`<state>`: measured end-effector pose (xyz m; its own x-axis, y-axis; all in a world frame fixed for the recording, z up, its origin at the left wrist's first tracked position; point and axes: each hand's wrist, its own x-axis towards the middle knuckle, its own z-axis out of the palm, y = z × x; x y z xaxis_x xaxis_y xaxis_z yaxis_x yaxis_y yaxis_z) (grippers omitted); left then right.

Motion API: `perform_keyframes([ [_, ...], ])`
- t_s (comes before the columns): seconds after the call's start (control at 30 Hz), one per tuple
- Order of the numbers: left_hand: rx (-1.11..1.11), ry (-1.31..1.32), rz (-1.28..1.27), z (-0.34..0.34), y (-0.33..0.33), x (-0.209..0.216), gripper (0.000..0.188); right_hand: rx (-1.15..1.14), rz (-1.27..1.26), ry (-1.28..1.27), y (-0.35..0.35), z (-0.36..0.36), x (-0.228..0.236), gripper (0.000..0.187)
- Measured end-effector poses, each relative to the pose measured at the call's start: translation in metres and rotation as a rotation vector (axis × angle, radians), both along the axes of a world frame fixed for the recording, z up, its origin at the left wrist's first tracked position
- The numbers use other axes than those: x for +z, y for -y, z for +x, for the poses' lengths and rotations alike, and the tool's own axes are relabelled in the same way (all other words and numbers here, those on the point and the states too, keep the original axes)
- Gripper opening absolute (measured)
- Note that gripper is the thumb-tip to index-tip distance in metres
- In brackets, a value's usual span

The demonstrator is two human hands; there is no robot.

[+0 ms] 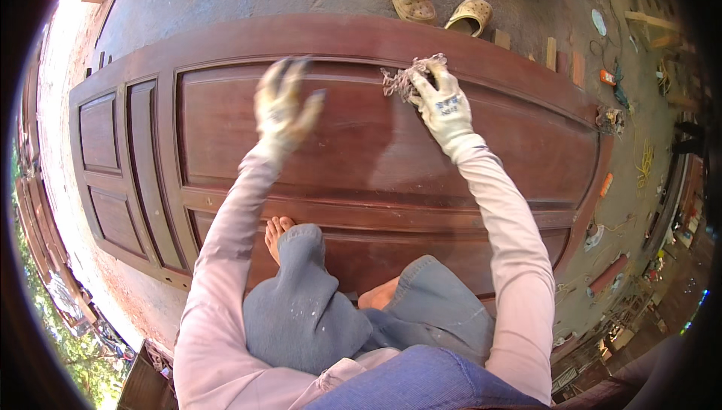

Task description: The person applies a dark filler paste to a large reddish-brown wooden door using a small tool and a cloth. They repeatedly scoop filler from a container, apply it to the surface, and wipe it smooth, focusing on the panels and grooves.

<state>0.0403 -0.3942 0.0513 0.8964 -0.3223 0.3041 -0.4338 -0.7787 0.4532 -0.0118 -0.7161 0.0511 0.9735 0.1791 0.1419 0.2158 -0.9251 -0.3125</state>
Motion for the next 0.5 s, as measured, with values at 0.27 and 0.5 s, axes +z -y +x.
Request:
perform_keyframes([
  [0.27,0.553,0.050,0.421,-0.027,-0.140,-0.050,0.054,-0.018,0.057,0.287,-0.195,0.085,-0.050,0.014],
  [0.5,0.560,0.059,0.484,-0.031,-0.149,-0.048,0.055,-0.228,-0.321,0.066,0.094,-0.016,0.003,0.021],
])
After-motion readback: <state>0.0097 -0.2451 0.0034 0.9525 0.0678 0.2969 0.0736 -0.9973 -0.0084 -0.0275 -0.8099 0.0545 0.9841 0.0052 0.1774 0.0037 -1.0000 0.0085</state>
